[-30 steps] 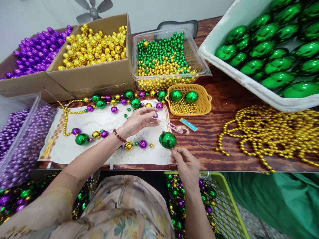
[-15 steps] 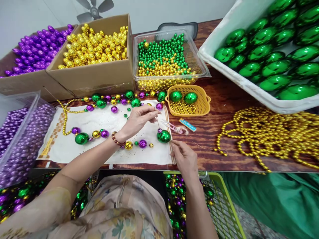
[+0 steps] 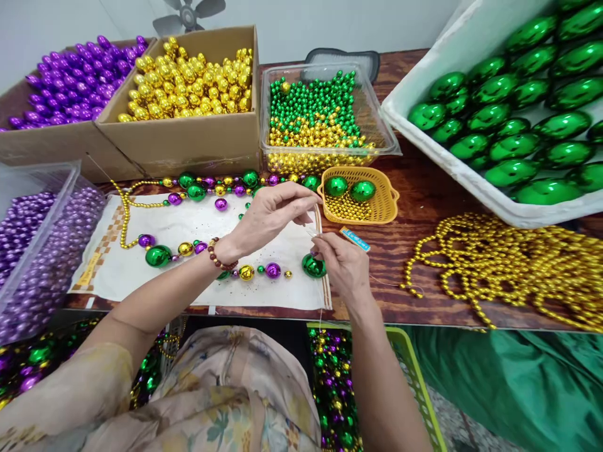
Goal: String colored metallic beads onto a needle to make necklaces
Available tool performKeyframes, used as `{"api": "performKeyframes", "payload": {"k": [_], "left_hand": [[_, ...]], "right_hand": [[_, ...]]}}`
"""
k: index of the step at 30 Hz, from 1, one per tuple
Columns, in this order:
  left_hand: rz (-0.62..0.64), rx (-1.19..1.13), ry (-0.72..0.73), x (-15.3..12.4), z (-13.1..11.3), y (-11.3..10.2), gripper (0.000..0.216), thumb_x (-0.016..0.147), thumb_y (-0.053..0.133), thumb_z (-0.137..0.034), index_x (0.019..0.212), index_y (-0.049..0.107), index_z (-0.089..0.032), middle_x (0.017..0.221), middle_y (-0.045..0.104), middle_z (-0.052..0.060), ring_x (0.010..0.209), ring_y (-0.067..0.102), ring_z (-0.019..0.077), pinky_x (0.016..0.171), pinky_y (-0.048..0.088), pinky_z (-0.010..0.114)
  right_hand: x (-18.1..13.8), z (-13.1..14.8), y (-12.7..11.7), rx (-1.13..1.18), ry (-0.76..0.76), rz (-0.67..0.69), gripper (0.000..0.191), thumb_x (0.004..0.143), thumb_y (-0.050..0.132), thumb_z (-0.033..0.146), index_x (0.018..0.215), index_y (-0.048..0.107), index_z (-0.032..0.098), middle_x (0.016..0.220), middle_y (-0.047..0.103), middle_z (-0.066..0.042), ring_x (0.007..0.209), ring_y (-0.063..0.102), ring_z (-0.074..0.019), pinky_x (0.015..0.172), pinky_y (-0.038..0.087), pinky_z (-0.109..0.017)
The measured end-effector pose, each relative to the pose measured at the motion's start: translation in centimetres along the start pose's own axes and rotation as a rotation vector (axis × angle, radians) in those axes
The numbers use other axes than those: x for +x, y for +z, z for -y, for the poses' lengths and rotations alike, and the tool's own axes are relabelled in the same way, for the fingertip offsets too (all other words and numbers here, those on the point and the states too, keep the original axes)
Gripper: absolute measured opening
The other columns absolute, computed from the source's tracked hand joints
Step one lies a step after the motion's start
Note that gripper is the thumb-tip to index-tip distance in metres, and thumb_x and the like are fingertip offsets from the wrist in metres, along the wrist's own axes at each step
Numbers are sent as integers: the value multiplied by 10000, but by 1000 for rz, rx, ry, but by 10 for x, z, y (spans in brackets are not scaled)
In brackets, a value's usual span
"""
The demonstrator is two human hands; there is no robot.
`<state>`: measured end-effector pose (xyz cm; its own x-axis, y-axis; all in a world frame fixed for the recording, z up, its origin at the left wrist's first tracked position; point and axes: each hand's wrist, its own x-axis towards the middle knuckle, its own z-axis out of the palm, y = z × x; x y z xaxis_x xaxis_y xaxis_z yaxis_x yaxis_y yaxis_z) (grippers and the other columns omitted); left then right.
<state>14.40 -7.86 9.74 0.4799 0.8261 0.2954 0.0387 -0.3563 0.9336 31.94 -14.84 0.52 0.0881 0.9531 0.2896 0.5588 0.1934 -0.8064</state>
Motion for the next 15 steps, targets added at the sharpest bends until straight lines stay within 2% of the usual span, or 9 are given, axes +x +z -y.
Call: {"api": "performKeyframes", "payload": {"k": [2,5,8,11,13,15], "left_hand": [[-45,-48,-60,2,9,-9,273,969,584,-408,1004,704,-166,863,718,44,724,689,90,689,570,207],[-136,-75,-142,6,33,-24,251,970,561,-362,1061,682,-162,949,723,65,734,699,94,680,573,217],[-151,68,-186,12,62,-39,199,942,562,-278,1026,686,-147,932,725,63,748,686,106,686,560,234],[-53,357,-174,17,80,-47,180,923,552,-224,957,707,-140,915,738,66,802,677,143,752,544,285],[33,543,-154,20,85,-47,180,919,543,-190,936,715,-141,947,747,75,870,676,175,829,527,330],[131,631,-127,21,84,-42,198,927,520,-169,956,715,-145,993,749,83,931,674,193,883,510,355]], "right_hand": [[5,5,-7,201,67,-6,243,951,581,347,786,686,203,669,697,1,529,628,-125,522,468,-233],[14,21,-19,430,134,-121,215,909,651,364,792,692,189,681,699,3,504,612,-105,450,449,-202],[25,43,-33,529,105,-185,177,868,718,352,797,715,189,662,699,10,496,616,-99,431,471,-191],[36,63,-47,580,47,-231,156,871,736,342,815,723,197,659,699,17,487,618,-90,422,487,-182],[42,75,-55,596,-8,-254,156,881,739,348,838,724,199,665,697,19,483,617,-83,423,494,-176],[48,84,-60,593,-60,-242,166,885,742,358,851,721,197,668,691,23,482,614,-78,431,505,-175]]}}
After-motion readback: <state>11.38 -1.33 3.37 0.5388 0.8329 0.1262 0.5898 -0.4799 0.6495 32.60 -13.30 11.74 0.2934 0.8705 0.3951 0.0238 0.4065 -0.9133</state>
